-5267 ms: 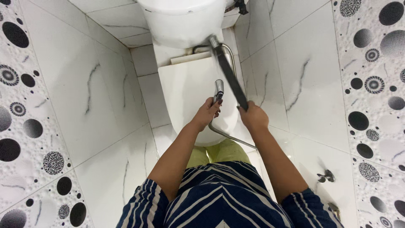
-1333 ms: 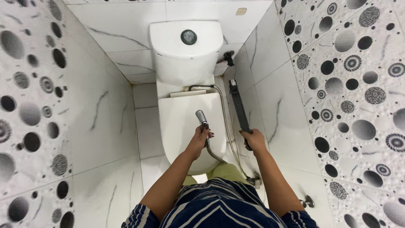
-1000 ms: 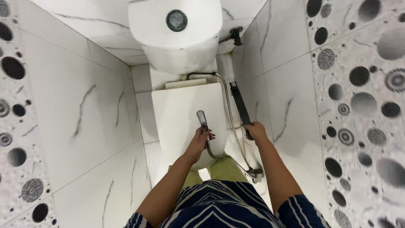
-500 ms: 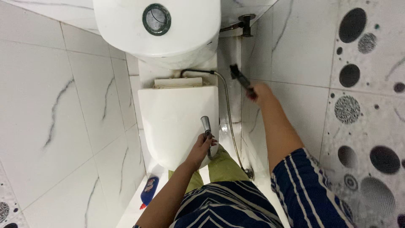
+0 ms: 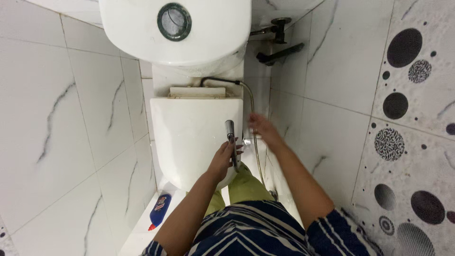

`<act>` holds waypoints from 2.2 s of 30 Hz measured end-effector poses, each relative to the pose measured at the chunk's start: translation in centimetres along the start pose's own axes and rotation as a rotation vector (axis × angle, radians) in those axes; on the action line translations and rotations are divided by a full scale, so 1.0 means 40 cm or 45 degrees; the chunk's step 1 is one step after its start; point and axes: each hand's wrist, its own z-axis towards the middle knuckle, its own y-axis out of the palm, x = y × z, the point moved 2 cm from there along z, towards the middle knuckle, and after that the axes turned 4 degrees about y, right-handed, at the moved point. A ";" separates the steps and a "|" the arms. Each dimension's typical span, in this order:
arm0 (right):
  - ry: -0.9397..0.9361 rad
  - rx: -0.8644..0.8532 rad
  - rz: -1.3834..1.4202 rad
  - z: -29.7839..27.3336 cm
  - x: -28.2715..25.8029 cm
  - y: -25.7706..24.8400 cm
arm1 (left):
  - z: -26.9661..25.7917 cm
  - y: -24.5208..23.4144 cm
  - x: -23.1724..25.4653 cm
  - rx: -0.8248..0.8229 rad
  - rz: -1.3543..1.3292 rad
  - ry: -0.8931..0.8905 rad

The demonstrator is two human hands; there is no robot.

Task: The person scrubs the inside of a toilet bowl with a long-handled brush while simultaneously rinsing it with a handheld bidet sprayer. They then scrub and rinse the toilet seat and the exterior base of the toilet.

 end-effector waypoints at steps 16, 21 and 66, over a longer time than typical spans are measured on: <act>-0.117 0.143 -0.043 -0.324 0.198 0.231 | -0.098 0.010 -0.117 -0.175 -0.173 -0.106; -0.430 0.238 -0.036 -0.471 0.257 0.376 | -0.288 -0.057 -0.179 -0.200 -0.264 -0.077; -0.843 -0.387 -0.212 -1.376 1.120 0.975 | -1.506 -0.766 -1.393 0.419 0.284 1.048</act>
